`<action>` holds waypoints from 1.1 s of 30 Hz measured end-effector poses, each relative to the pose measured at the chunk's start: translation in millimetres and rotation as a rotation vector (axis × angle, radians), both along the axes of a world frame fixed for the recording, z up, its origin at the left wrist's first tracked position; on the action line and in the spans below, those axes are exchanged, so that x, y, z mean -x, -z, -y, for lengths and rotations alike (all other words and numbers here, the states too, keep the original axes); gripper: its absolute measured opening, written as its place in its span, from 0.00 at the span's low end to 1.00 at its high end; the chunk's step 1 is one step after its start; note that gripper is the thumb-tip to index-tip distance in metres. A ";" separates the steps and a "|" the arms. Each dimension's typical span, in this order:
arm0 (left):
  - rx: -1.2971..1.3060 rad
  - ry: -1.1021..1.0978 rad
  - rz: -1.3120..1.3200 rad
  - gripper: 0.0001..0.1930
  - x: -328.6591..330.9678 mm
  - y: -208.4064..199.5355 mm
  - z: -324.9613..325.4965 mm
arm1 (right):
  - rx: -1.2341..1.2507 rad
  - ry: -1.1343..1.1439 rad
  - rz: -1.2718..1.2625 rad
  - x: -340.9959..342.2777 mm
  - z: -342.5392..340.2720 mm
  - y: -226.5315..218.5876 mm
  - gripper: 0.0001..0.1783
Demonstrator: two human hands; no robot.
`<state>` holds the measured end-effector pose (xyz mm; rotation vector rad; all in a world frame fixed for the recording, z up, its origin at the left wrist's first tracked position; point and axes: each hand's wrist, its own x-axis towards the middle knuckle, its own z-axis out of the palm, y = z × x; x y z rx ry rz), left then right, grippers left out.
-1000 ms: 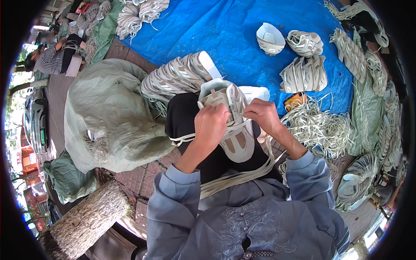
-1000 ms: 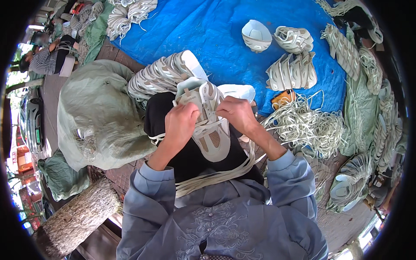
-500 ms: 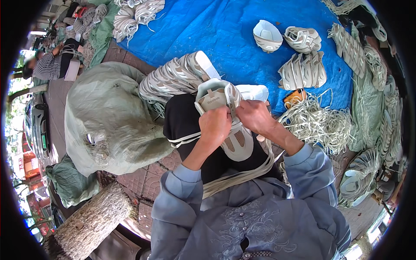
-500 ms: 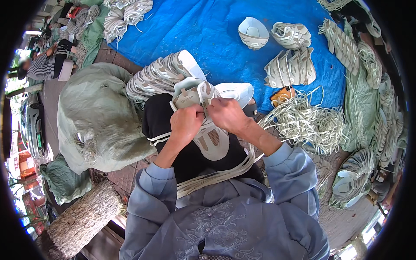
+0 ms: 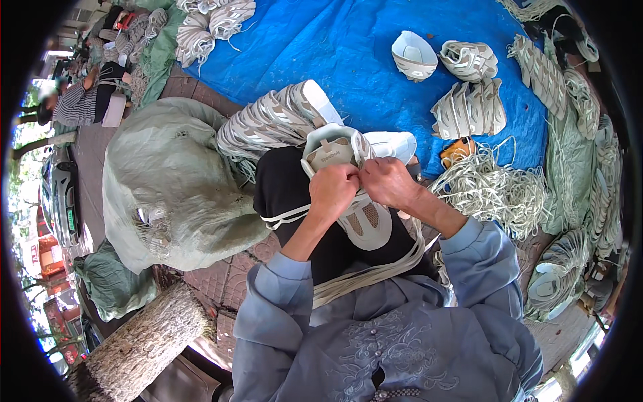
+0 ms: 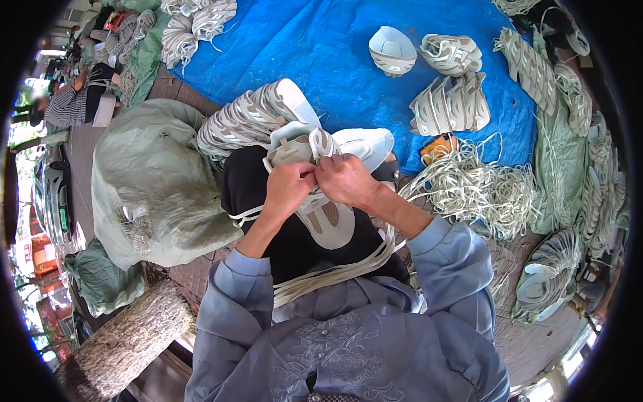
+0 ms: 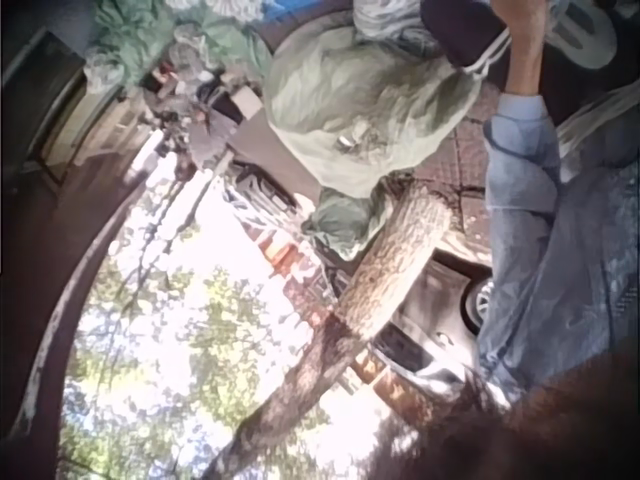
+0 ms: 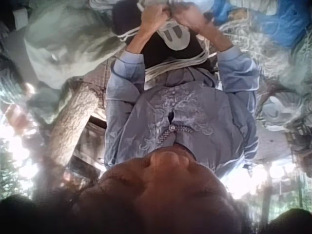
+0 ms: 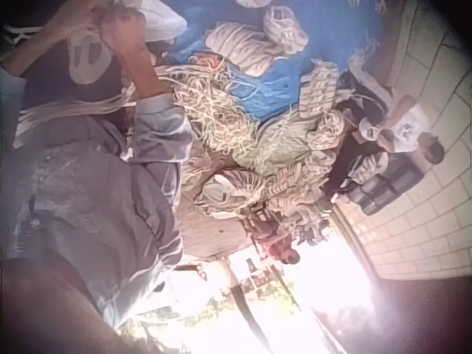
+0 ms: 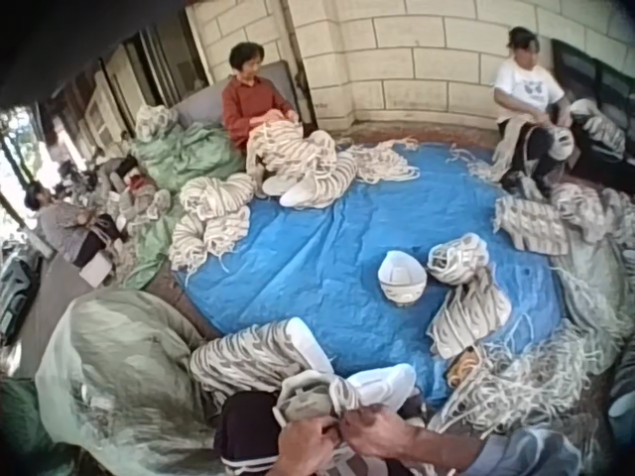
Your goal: The person threads a long white shoelace through the eyelets of a white sneaker held on their lap. They pull the lace through the holes, adjust the tension, and tie a knot to secure the lacing.
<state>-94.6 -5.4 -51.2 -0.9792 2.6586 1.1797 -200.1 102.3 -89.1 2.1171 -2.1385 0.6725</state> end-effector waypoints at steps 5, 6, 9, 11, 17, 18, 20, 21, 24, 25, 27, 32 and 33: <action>0.029 0.050 -0.024 0.07 1.8 0.0 1.7 | -0.016 0.015 0.608 19.6 -7.7 2.9 0.03; 0.076 0.095 0.011 0.07 4.2 -0.2 1.1 | -0.101 0.087 0.732 20.0 -7.5 4.1 0.03; 0.189 0.196 0.131 0.07 10.3 0.5 -0.4 | -0.158 0.140 0.914 18.2 -5.6 7.5 0.04; 0.232 0.245 0.155 0.07 12.8 3.0 0.7 | -0.101 0.120 0.829 14.4 -4.5 8.5 0.05; 0.101 0.410 0.161 0.06 5.1 -4.6 23.0 | -0.038 -0.023 0.803 14.1 -1.0 8.1 0.06; -0.003 0.452 0.107 0.06 -0.7 -13.3 30.6 | -0.009 -0.085 0.809 14.5 -0.3 6.6 0.06; -0.540 0.194 0.257 0.06 -20.2 -37.4 43.0 | -0.034 -0.035 0.888 13.6 -0.2 0.8 0.06; -0.693 0.107 0.200 0.06 -34.1 -52.9 50.5 | -0.049 -0.013 0.935 10.5 0.2 -3.5 0.06; -1.017 -0.086 -0.048 0.07 -64.5 -77.6 41.6 | 0.171 -0.074 0.654 -6.7 0.8 -22.4 0.12; -1.099 -0.144 -0.142 0.06 -71.2 -80.1 37.2 | 0.295 -0.081 0.532 -15.8 0.3 -29.7 0.13; -1.219 -0.176 -0.202 0.06 -75.0 -72.2 20.8 | 0.194 -0.126 0.580 -42.6 6.5 -42.7 0.17; -1.398 -0.398 -0.688 0.07 -71.8 -58.8 17.6 | 0.080 0.138 1.009 -43.5 6.3 -62.8 0.16; -1.393 -0.442 -0.649 0.07 -71.0 -59.0 16.8 | 0.022 0.071 1.001 -45.5 5.4 -63.4 0.17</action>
